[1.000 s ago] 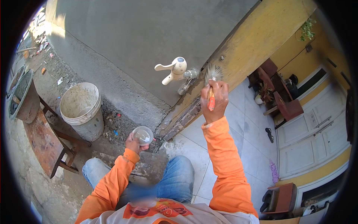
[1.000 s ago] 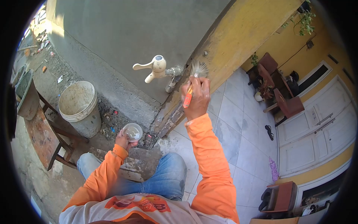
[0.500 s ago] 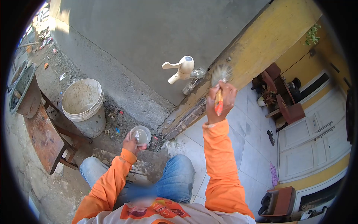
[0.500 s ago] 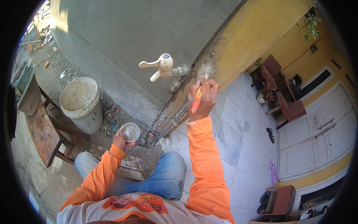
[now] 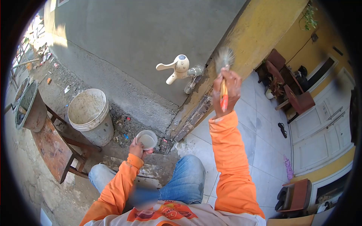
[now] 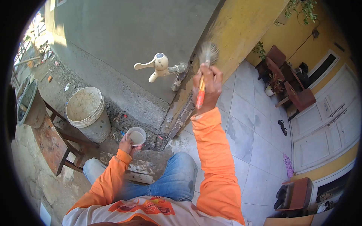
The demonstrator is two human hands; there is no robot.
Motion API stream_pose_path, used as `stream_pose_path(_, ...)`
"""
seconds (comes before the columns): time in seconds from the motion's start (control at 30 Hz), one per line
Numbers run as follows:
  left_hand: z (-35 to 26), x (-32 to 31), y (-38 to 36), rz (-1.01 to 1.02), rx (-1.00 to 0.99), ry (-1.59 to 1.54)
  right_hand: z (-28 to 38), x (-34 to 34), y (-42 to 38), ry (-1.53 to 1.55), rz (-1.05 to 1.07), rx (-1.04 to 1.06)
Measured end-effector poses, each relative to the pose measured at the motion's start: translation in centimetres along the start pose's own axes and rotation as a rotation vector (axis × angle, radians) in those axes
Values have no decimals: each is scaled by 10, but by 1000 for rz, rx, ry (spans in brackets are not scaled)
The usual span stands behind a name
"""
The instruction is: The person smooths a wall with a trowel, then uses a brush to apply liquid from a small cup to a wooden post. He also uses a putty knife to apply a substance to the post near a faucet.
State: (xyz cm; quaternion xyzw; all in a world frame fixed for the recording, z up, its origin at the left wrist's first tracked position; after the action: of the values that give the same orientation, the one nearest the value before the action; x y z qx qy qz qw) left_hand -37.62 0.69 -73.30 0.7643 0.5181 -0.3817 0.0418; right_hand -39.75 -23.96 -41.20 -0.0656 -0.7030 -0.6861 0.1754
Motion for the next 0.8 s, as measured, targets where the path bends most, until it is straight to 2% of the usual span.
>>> stream_pose_path(0.03, 0, 1, 0, 3, -1, 1, 3, 3, -14, -4, -17, -4)
stream_pose_path(0.1, 0, 3, 0, 3, -2, 5, 2, -1, -30, 99, 156, -114)
stream_pose_path(0.13, -1, 3, 1, 8, -12, -6, 5, 4, -20, 99, 150, -121)
stream_pose_path(0.27, -1, 0, 3, 28, -7, 11, 8, 45, 74, 12, -140, 51)
stream_pose_path(0.3, -1, 1, 3, 24, -7, 15, 6, 42, 88, 15, -142, 47)
stream_pose_path(0.37, 2, 2, 5, -2, 5, 38, 11, 40, 102, -32, -214, 211)
stream_pose_path(0.53, -3, -1, 1, 14, -13, 3, 10, -6, 2, 80, 105, -51)
stream_pose_path(0.63, -5, 4, 2, 11, -31, 8, 16, -3, -16, 171, 206, -116)
stream_pose_path(0.8, -7, 3, 0, 26, -54, 6, 21, 50, 85, -66, -182, 158)
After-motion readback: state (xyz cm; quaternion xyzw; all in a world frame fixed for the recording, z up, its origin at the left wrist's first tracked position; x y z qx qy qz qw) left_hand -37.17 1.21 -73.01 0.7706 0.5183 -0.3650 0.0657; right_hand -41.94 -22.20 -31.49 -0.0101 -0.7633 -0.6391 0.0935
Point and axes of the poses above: each hand's wrist, its own y-axis towards the middle knuckle, its own x-axis out of the back of the hand, z = x × y, the point moved 5 cm from there along y, towards the middle knuckle, and after that the axes turned 11 degrees about z, right-handed, at the moved point
